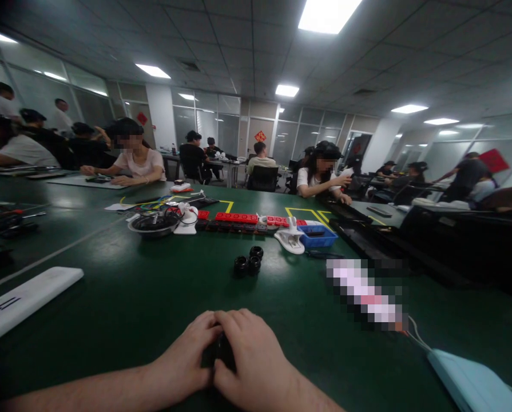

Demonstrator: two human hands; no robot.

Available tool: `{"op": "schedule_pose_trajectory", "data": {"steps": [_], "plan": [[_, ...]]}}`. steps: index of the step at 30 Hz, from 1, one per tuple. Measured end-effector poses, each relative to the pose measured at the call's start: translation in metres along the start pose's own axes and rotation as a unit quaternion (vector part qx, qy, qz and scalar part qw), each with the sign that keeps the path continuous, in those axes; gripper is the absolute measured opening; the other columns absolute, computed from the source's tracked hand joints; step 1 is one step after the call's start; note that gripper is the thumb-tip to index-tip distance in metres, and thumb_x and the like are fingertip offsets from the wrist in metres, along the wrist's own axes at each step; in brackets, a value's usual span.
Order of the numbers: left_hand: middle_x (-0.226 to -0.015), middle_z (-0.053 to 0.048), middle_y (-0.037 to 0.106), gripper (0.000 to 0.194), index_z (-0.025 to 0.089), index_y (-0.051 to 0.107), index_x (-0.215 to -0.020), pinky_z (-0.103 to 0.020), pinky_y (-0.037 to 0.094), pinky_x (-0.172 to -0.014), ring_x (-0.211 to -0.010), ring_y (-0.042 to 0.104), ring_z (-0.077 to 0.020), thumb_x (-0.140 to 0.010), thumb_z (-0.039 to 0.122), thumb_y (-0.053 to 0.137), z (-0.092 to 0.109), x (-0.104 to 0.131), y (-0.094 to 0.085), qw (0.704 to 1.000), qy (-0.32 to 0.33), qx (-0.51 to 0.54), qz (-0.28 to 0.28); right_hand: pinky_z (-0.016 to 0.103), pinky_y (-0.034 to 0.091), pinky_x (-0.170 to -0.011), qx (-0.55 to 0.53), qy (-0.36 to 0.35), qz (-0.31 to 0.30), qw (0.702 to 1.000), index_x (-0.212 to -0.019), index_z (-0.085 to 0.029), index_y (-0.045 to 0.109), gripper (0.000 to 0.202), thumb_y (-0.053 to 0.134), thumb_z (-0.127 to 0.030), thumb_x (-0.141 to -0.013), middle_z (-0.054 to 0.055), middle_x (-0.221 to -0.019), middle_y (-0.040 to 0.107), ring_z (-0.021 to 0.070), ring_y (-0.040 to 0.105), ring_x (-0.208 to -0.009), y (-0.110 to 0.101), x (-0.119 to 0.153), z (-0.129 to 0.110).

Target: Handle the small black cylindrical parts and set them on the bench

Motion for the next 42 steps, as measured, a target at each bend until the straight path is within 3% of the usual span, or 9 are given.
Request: {"op": "schedule_pose_trajectory", "data": {"steps": [5,9,15,18,21,25,33,39,42], "plan": [[-0.112,-0.004,0.051,0.037,0.022,0.060,-0.097,-0.034,0.035,-0.091,-0.104,0.043,-0.0245,-0.060,0.024,0.066,0.0002,0.0013,-0.0021,1.000,0.007,-0.003,-0.006,0.034,0.042,-0.082,0.000,0.062,0.006,0.998,-0.113,-0.019,0.050,0.053,0.067,-0.031,-0.065,0.008,-0.108,0.056,0.0235,0.051,-0.095,0.0009,-0.0029,0.0061],[-0.109,-0.005,0.052,0.037,0.020,0.061,-0.097,-0.034,0.036,-0.091,-0.103,0.044,-0.0242,-0.061,0.023,0.065,0.0017,0.0014,-0.0060,1.000,0.002,-0.027,-0.017,0.031,0.042,-0.082,-0.006,0.021,0.007,1.000,-0.109,-0.018,0.052,0.042,0.060,-0.020,-0.068,0.007,-0.102,0.059,0.0207,0.053,-0.092,0.0021,-0.0025,0.0063],[-0.109,-0.005,0.053,0.038,0.022,0.060,-0.099,-0.038,0.034,-0.092,-0.103,0.045,-0.0251,-0.061,0.023,0.063,-0.0017,-0.0003,-0.0054,0.999,0.015,-0.031,-0.014,0.031,0.038,-0.090,-0.023,-0.015,0.001,1.000,-0.119,-0.016,0.045,0.052,0.055,-0.013,-0.068,0.008,-0.114,0.056,0.0199,0.050,-0.102,0.0006,-0.0004,0.0020],[-0.113,-0.005,0.052,0.043,0.023,0.059,-0.102,-0.041,0.028,-0.097,-0.105,0.044,-0.0259,-0.060,0.025,0.065,-0.0044,-0.0008,-0.0037,0.999,0.020,-0.033,-0.017,0.033,0.037,-0.092,-0.026,-0.009,0.003,1.000,-0.120,-0.016,0.044,0.058,0.064,-0.020,-0.066,0.008,-0.117,0.054,0.0215,0.048,-0.105,0.0002,-0.0014,0.0025],[-0.110,-0.005,0.054,0.041,0.021,0.060,-0.099,-0.039,0.029,-0.096,-0.102,0.045,-0.0248,-0.059,0.027,0.068,-0.0046,-0.0007,-0.0030,0.999,0.018,-0.030,-0.012,0.034,0.042,-0.083,-0.018,0.030,0.009,0.999,-0.113,-0.018,0.049,0.052,0.069,-0.029,-0.066,0.008,-0.107,0.057,0.0226,0.052,-0.095,0.0011,-0.0025,0.0055],[-0.106,-0.005,0.054,0.036,0.020,0.061,-0.094,-0.039,0.030,-0.096,-0.101,0.046,-0.0244,-0.059,0.025,0.067,-0.0016,-0.0001,-0.0034,0.999,0.010,-0.033,-0.005,0.032,0.043,-0.080,-0.019,0.033,0.011,0.999,-0.104,-0.018,0.053,0.036,0.063,-0.022,-0.069,0.007,-0.099,0.058,0.0206,0.053,-0.090,0.0038,-0.0024,0.0070],[-0.110,-0.007,0.053,0.040,0.019,0.058,-0.102,-0.043,0.022,-0.101,-0.105,0.044,-0.0259,-0.063,0.024,0.063,0.0010,0.0002,-0.0045,1.000,-0.002,-0.027,-0.012,0.032,0.037,-0.090,-0.036,-0.046,0.015,0.998,-0.113,-0.015,0.048,0.048,0.051,-0.009,-0.065,0.008,-0.110,0.055,0.0197,0.048,-0.100,-0.0018,0.0000,-0.0004],[-0.110,-0.005,0.054,0.040,0.021,0.059,-0.099,-0.043,0.021,-0.102,-0.105,0.046,-0.0255,-0.060,0.024,0.066,-0.0014,0.0002,-0.0031,1.000,-0.002,-0.025,-0.016,0.034,0.039,-0.083,0.004,0.032,0.020,0.999,-0.111,-0.018,0.049,0.048,0.065,-0.031,-0.068,0.007,-0.105,0.055,0.0217,0.050,-0.094,-0.0011,-0.0016,0.0027],[-0.110,-0.005,0.054,0.040,0.022,0.059,-0.101,-0.043,0.022,-0.101,-0.105,0.046,-0.0258,-0.062,0.027,0.066,-0.0005,0.0005,-0.0034,1.000,0.001,-0.023,-0.013,0.032,0.041,-0.078,0.017,0.058,0.010,0.998,-0.104,-0.019,0.051,0.040,0.064,-0.032,-0.069,0.005,-0.098,0.056,0.0206,0.051,-0.089,0.0009,-0.0024,0.0058]]}}
Point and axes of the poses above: each hand's wrist, its own x-axis away from the middle knuckle, its own y-axis out of the palm, z = x × y, the point moved 2 cm from there along -x, towards the middle knuckle
